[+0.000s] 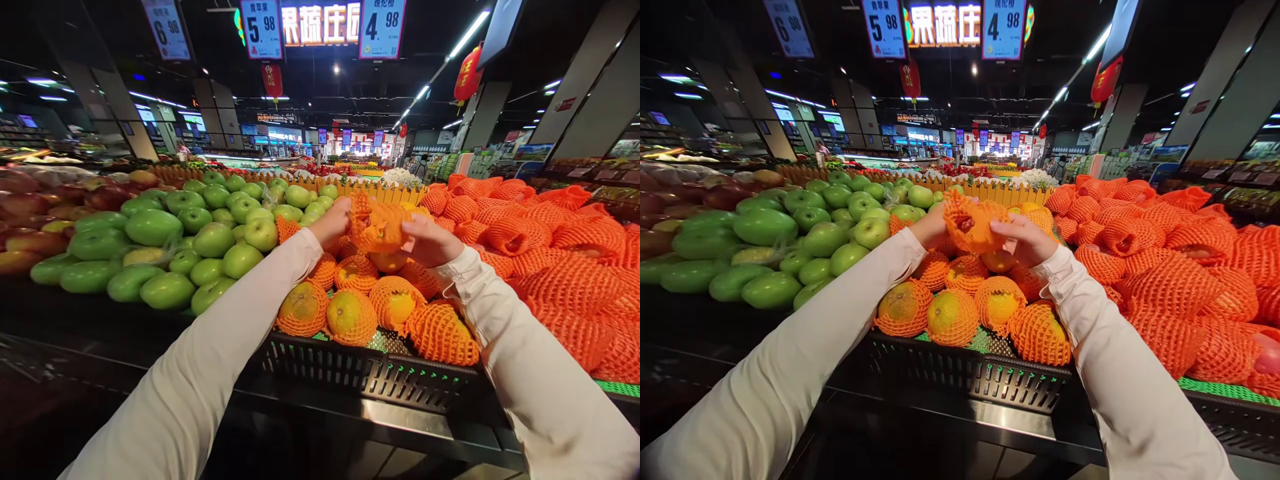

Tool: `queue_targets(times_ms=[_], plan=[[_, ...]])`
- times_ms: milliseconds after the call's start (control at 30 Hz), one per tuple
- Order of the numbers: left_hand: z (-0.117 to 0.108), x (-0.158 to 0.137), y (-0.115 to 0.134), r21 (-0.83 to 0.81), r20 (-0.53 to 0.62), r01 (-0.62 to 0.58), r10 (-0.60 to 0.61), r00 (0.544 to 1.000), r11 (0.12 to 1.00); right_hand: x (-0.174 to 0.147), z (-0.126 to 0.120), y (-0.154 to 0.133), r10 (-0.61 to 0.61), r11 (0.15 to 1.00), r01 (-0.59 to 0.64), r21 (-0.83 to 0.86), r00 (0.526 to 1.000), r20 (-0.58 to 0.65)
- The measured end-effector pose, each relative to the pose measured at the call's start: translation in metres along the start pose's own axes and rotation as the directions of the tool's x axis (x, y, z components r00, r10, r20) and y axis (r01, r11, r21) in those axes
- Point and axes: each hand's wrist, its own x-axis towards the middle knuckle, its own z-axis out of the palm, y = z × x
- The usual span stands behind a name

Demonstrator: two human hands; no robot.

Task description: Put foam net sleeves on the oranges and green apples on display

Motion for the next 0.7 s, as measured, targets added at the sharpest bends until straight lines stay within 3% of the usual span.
queue_targets(times_ms=[67,167,300,367,500,700], plan=[[0.001,0.0,-0.005,0.052,0.013,0.068,-0.069,0.998,0.996,0.003,-0.007,0.002,0.031,0.997,-0.027,0.069,0.997,-0.065],[0.001,-0.001,-0.009,0.194,-0.015,0.278,-0.28,0.96,0.941,0.013,-0.019,0.013,0.194,0.976,-0.177,0.124,0.97,-0.146],[0.0,-0.004,-0.01,0.302,-0.059,0.467,-0.473,0.879,0.831,0.025,-0.026,0.036,0.457,0.889,-0.427,0.164,0.844,-0.28],[-0.001,-0.005,-0.01,0.311,-0.087,0.495,-0.494,0.865,0.812,0.029,-0.026,0.048,0.442,0.895,-0.435,0.1,0.833,-0.332],[-0.001,-0.004,-0.015,0.333,-0.127,0.528,-0.518,0.846,0.781,0.035,-0.026,0.07,0.306,0.929,-0.359,-0.087,0.88,-0.363],[0.006,-0.003,-0.016,0.333,-0.167,0.547,-0.523,0.836,0.768,0.037,-0.03,0.083,0.254,0.88,-0.386,-0.278,0.875,-0.411]])
